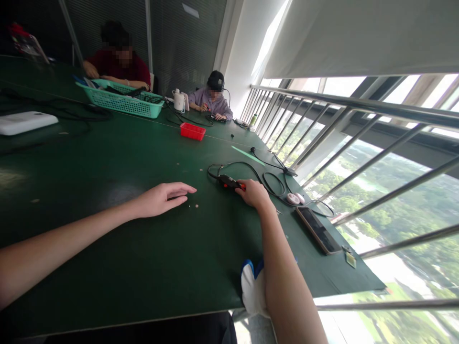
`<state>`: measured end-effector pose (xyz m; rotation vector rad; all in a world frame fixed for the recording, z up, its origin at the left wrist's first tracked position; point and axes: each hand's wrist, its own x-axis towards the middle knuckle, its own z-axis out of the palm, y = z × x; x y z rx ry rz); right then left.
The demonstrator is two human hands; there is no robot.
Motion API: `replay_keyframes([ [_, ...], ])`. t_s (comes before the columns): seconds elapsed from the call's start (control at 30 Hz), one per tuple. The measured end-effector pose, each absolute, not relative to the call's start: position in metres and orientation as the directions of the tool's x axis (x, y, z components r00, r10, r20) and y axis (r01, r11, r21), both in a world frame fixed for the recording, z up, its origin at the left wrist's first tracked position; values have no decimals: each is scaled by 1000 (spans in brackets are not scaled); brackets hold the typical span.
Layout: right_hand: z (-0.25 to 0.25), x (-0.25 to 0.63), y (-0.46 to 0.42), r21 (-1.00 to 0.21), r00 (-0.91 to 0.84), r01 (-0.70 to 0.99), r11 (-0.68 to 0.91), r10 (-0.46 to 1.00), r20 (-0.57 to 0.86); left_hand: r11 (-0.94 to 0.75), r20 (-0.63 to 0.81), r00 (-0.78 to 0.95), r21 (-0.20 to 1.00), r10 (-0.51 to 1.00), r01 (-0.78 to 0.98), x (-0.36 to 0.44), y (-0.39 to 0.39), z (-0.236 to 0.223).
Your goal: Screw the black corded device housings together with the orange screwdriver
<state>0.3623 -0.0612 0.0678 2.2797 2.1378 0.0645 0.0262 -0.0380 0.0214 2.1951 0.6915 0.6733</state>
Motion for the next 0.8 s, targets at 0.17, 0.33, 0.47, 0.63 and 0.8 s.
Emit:
replay_keyframes([
  [0.17, 61, 316, -62, -64, -123, 989, 131, 984, 128, -610, 379, 544, 714, 749, 342, 17, -25, 23],
  [0.33, 57, 281, -70, -146, -338, 918, 370, 919, 200, -702, 452, 552, 571, 701, 424, 11, -16, 20],
  [0.47, 55, 273, -72, -120, -399, 897, 426, 896, 197, -653, 352, 583, 606, 732, 454, 12, -11, 16],
  [0.63, 57, 263, -78, -1, -394, 912, 410, 877, 275, -635, 347, 567, 625, 747, 454, 15, -6, 12],
  [0.8, 60, 233, -91, -41, -501, 841, 540, 805, 318, -666, 332, 622, 607, 709, 434, 10, -3, 16],
])
